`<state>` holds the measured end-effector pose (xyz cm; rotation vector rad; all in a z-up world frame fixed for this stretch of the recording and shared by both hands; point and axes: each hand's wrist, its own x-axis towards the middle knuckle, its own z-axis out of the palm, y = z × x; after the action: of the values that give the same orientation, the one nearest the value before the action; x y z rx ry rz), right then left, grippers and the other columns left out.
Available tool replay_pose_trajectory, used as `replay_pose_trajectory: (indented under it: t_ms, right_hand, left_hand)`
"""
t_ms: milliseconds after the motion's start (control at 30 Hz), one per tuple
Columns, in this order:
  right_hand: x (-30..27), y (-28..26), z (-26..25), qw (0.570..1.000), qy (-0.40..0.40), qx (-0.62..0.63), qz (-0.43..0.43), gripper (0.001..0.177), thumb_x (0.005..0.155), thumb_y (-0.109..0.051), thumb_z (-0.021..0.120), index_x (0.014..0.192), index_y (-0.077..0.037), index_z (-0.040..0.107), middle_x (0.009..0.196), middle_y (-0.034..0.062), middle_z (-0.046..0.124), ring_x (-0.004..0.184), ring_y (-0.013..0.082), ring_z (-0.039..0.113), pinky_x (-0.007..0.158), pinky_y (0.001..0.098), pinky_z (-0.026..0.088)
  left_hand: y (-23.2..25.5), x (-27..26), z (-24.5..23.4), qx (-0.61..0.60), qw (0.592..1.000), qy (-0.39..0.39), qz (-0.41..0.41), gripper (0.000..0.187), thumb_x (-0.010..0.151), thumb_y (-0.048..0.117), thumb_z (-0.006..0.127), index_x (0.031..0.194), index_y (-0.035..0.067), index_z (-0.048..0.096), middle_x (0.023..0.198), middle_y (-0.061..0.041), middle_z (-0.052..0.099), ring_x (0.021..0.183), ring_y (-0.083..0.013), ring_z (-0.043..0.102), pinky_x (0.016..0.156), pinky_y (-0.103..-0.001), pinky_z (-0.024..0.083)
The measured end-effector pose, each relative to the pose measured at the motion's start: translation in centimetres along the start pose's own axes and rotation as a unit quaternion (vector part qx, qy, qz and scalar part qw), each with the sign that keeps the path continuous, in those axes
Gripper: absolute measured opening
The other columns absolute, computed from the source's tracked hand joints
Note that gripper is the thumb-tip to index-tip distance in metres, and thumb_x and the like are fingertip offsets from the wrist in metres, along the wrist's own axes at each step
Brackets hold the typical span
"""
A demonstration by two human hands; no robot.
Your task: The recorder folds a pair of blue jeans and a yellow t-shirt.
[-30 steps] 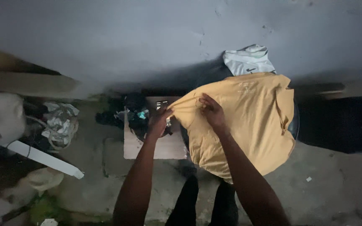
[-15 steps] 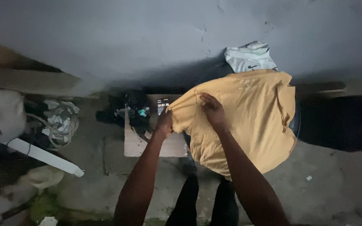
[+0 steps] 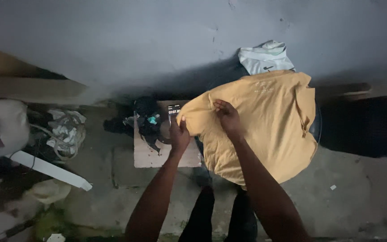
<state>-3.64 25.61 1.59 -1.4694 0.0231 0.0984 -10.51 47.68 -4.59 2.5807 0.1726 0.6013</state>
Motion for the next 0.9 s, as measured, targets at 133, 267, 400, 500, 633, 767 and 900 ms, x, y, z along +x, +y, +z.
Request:
replay_pose_trajectory:
  t_ms: [133,267,400,500,633,767,900]
  right_hand:
    - [-0.5,-1.8,0.2,0.999,0.002,-0.032,-0.007,0.032,0.1,0.004,0.057,0.131,0.002,0.063,0.125,0.0109,0.072,0.116,0.0162,0.067,0.101,0.0282,0.052]
    - [-0.1,0.0,-0.1,0.997,0.001,-0.03,-0.065,0.036,0.094,0.01,0.057,0.128,0.004,0.063,0.124,0.0102,0.071,0.116,0.0173,0.067,0.1,0.03,0.053]
    - [0.9,2.0,-2.1,0.989,-0.006,0.143,0.029,0.039,0.092,0.008,0.056,0.129,-0.001,0.065,0.12,0.0083,0.072,0.107,0.019,0.068,0.094,0.0322,0.056]
    - [0.7,-1.9,-5.0,0.984,0.054,0.164,0.044,0.036,0.1,0.001,0.056,0.134,-0.004,0.067,0.118,0.005,0.069,0.105,0.0178,0.066,0.094,0.0332,0.056]
    - [-1.2,-7.8,-11.3,0.996,0.079,0.034,0.01,0.028,0.102,-0.009,0.063,0.13,-0.005,0.065,0.12,0.0038,0.071,0.106,0.0153,0.067,0.092,0.0317,0.055]
    - [-4.4,-13.1,-16.0,0.976,0.094,-0.194,0.005,0.029,0.103,-0.021,0.067,0.126,-0.004,0.069,0.108,0.0081,0.074,0.092,0.0187,0.069,0.085,0.0333,0.055]
    - [-8.0,-13.4,-22.5,0.959,0.128,-0.242,-0.068,0.031,0.103,-0.028,0.067,0.121,-0.003,0.07,0.112,0.0118,0.074,0.098,0.0198,0.072,0.087,0.0349,0.056]
  left_hand:
    - [2.7,3.1,-3.4,-0.212,0.96,-0.058,-0.174,0.048,0.106,0.028,0.052,0.139,-0.005,0.049,0.11,-0.034,0.067,0.106,-0.053,0.064,0.084,-0.056,0.051]
    - [4.2,4.2,-4.0,-0.137,0.956,-0.073,-0.248,0.038,0.11,0.031,0.055,0.13,0.0,0.058,0.115,-0.033,0.069,0.111,-0.0523,0.064,0.09,-0.058,0.051]
    - [10.7,6.7,-6.3,-0.188,0.951,-0.084,-0.232,0.05,0.104,0.031,0.052,0.143,-0.001,0.047,0.121,-0.034,0.063,0.11,-0.0533,0.06,0.087,-0.058,0.049]
    - [15.6,7.8,-6.2,-0.193,0.965,-0.108,-0.138,0.054,0.105,0.031,0.06,0.144,-0.002,0.046,0.133,-0.034,0.057,0.117,-0.0502,0.06,0.095,-0.055,0.049]
    - [23.4,7.2,-7.9,-0.377,0.846,-0.319,-0.203,0.075,0.093,0.034,0.067,0.155,0.015,0.029,0.132,-0.015,0.055,0.103,-0.0303,0.069,0.077,-0.043,0.06]
    - [21.9,3.3,-3.8,-0.408,0.854,-0.261,-0.19,0.06,0.097,0.035,0.065,0.147,0.013,0.041,0.128,-0.012,0.063,0.102,-0.0245,0.071,0.076,-0.038,0.061]
    - [19.6,-2.0,1.3,-0.382,0.889,-0.204,-0.15,0.043,0.103,0.031,0.065,0.14,0.011,0.053,0.128,-0.013,0.064,0.109,-0.0261,0.07,0.084,-0.041,0.059]
